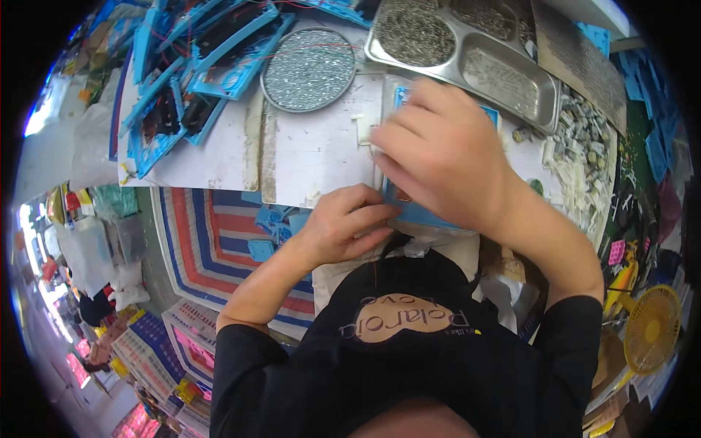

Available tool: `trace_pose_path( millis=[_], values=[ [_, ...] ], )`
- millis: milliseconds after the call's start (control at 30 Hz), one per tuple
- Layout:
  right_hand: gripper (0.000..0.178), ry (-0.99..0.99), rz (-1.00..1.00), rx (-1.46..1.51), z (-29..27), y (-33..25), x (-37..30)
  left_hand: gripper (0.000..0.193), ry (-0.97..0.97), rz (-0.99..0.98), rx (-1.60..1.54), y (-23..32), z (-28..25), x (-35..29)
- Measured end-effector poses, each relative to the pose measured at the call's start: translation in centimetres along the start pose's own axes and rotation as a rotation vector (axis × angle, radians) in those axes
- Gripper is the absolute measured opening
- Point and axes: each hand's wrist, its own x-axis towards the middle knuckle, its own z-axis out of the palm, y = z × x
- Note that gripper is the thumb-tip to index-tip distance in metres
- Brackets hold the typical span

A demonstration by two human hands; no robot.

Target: The recorder assembles a blue electronic device, soldering internal wires, fitting the plastic casing, and securing it with an electric screwdriver.

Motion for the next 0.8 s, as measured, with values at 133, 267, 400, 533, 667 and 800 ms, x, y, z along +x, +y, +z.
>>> trace_pose_path(
  millis=[133, 267, 400, 533, 667, 800],
  values=[
    [0.013, -0.532, 0.155, -0.162, 7.1, 0.5, 6.7, 0.032, 0.075, 0.000, 0.026, 0.4, -0.9, -0.9],
    [0.013, -0.473, 0.125, -0.063, 7.3, 0.5, 7.1, 0.033, 0.125, 0.013, 0.084, 1.1, -2.9, -0.7],
    [0.018, -0.067, 0.121, 0.083, 2.3, -0.5, 3.8, 0.028, 0.321, -0.001, 0.220, 0.1, -6.2, 2.1],
    [0.020, -0.027, 0.332, 0.429, -3.0, -1.2, -3.2, 0.014, 0.348, -0.077, 0.205, -1.8, -7.0, 9.8],
    [0.030, 0.016, 0.562, 0.694, -4.9, -3.0, -9.9, 0.008, -0.023, 0.111, 0.266, -3.8, -2.5, 19.1],
    [0.037, 0.106, 0.767, 0.743, -5.9, -3.5, -15.5, 0.016, -0.372, 0.037, 0.598, -4.2, 2.4, 25.5]
  ],
)
